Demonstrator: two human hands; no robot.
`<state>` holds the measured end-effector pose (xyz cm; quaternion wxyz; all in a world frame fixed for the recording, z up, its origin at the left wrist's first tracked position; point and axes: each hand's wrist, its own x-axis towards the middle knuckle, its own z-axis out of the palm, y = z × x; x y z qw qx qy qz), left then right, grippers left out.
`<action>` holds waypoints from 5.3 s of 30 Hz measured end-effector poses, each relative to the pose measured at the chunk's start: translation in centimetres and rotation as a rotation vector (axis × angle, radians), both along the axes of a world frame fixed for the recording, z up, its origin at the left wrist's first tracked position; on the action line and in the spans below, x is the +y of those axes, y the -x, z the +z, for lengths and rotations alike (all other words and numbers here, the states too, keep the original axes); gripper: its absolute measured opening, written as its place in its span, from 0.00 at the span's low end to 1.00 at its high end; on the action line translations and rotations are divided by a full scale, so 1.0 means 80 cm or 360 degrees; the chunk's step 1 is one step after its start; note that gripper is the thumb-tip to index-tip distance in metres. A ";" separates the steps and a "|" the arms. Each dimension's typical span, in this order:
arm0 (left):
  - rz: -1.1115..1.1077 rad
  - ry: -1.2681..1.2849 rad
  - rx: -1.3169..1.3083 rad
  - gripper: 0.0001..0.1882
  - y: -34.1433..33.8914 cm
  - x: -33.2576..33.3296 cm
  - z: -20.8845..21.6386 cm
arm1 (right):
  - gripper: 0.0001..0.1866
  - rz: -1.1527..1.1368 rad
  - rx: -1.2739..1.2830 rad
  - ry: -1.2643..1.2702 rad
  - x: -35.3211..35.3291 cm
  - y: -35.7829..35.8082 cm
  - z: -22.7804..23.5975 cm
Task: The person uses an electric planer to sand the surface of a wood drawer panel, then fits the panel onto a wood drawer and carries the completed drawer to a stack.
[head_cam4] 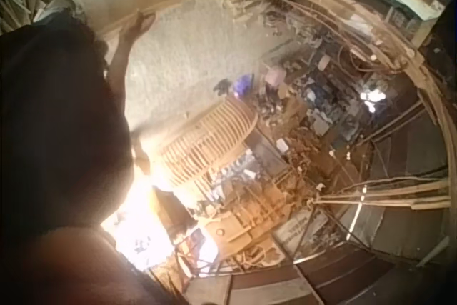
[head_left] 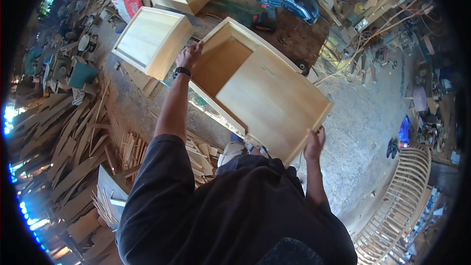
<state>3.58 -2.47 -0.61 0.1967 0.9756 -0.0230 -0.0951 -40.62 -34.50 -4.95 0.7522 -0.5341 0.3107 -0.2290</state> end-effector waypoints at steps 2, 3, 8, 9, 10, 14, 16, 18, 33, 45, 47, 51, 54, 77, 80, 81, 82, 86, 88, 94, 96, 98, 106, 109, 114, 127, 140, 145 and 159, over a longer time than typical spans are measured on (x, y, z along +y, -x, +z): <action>-0.0006 -0.0017 0.0045 0.37 -0.002 -0.004 0.003 | 0.27 -0.0060 -0.0040 -0.0133 -0.027 0.044 0.011; -0.0016 -0.0042 0.0079 0.37 -0.003 -0.002 0.005 | 0.31 -0.0137 -0.0003 -0.0145 -0.042 0.065 0.016; 0.0007 -0.0035 0.0024 0.32 -0.006 -0.005 0.008 | 0.42 -0.0281 0.0088 -0.0045 -0.086 0.198 0.095; 0.0013 -0.0001 0.0010 0.32 -0.009 -0.001 0.002 | 0.42 -0.0309 0.0143 -0.0020 -0.081 0.210 0.122; 0.0010 0.0034 0.0000 0.32 -0.006 -0.006 0.005 | 0.43 -0.0347 0.0202 0.0003 -0.077 0.220 0.140; 0.0018 0.1088 -0.0688 0.31 0.008 0.012 -0.008 | 0.42 -0.0501 0.0152 0.0069 -0.066 0.195 0.139; 0.0140 0.1497 -0.0676 0.30 0.089 -0.039 0.032 | 0.41 -0.0647 0.0196 0.0018 -0.072 0.196 0.077; 0.0218 0.2141 -0.0453 0.24 0.173 -0.053 0.033 | 0.33 -0.0517 -0.0168 -0.0278 -0.024 0.115 0.076; 0.0946 0.2795 -0.0209 0.22 0.449 -0.123 0.067 | 0.19 0.1349 -0.0149 -0.1094 0.032 -0.044 0.084; 0.1311 0.1771 -0.0715 0.20 0.351 -0.036 -0.029 | 0.08 0.1395 0.0527 -0.0210 -0.146 -0.026 -0.027; 0.1223 0.1752 -0.0656 0.16 0.368 -0.061 -0.030 | 0.07 0.1037 0.0455 -0.0225 -0.168 -0.037 -0.014; 0.1277 0.1593 -0.0630 0.15 0.383 -0.110 -0.009 | 0.07 0.0737 0.0263 -0.0143 -0.199 -0.077 0.018; 0.1209 0.1391 -0.0501 0.15 0.389 -0.099 -0.008 | 0.07 0.0815 0.0178 0.0049 -0.218 -0.132 0.031; 0.1678 0.0072 -0.0693 0.27 0.345 -0.103 -0.006 | 0.36 0.1985 -0.0069 0.2568 -0.172 -0.681 0.151; 0.1708 -0.0019 -0.0698 0.26 0.342 -0.107 -0.005 | 0.34 0.2107 -0.0732 0.2387 -0.188 -0.723 0.146; 0.1685 -0.0025 -0.0738 0.26 0.346 -0.103 -0.006 | 0.34 0.2228 -0.0715 0.2346 -0.183 -0.731 0.156; 0.1637 -0.0013 -0.0774 0.26 0.339 -0.109 0.000 | 0.35 0.2288 -0.0739 0.2344 -0.190 -0.741 0.159; 0.1861 0.0172 -0.0641 0.28 0.339 -0.113 0.007 | 0.35 0.2201 -0.0694 0.2423 -0.201 -0.775 0.151; 0.1848 0.0146 -0.0662 0.28 0.337 -0.116 0.011 | 0.35 0.2026 -0.0663 0.2418 -0.210 -0.787 0.132; 0.1861 0.0227 -0.0643 0.29 0.334 -0.120 0.013 | 0.41 0.2203 -0.0260 0.2326 -0.210 -0.810 0.144; 0.1851 0.0226 -0.0610 0.29 0.338 -0.116 0.009 | 0.40 0.2303 -0.0393 0.2319 -0.208 -0.811 0.147; 0.1855 0.0167 -0.0491 0.28 0.348 -0.107 0.004 | 0.39 0.2133 -0.0510 0.2055 -0.220 -0.802 0.146; 0.1782 0.0068 -0.0581 0.27 0.338 -0.108 0.005 | 0.31 0.1189 0.0373 0.1940 -0.436 -0.762 0.026; 0.1788 0.0050 -0.0560 0.26 0.343 -0.104 -0.001 | 0.23 0.1657 0.0631 0.0703 -0.435 -0.750 0.025; 0.1780 0.0105 -0.0519 0.29 0.342 -0.100 -0.008 | 0.16 0.1659 0.0648 0.0866 -0.401 -0.716 0.056; 0.1617 0.0061 -0.0429 0.27 0.344 -0.102 -0.004 | 0.35 0.1848 0.0120 0.0629 -0.338 -0.428 0.231; 0.1817 0.0176 -0.0518 0.25 0.341 -0.133 0.013 | 0.23 0.1912 -0.0034 0.0690 -0.280 -0.339 0.312; 0.1705 0.0233 -0.0864 0.24 0.350 -0.129 -0.006 | 0.23 0.1982 -0.0105 0.0874 -0.279 -0.346 0.299; -0.0004 0.1584 -0.0924 0.23 0.227 -0.356 0.157 | 0.21 0.2125 -0.0020 0.1101 -0.289 -0.311 0.302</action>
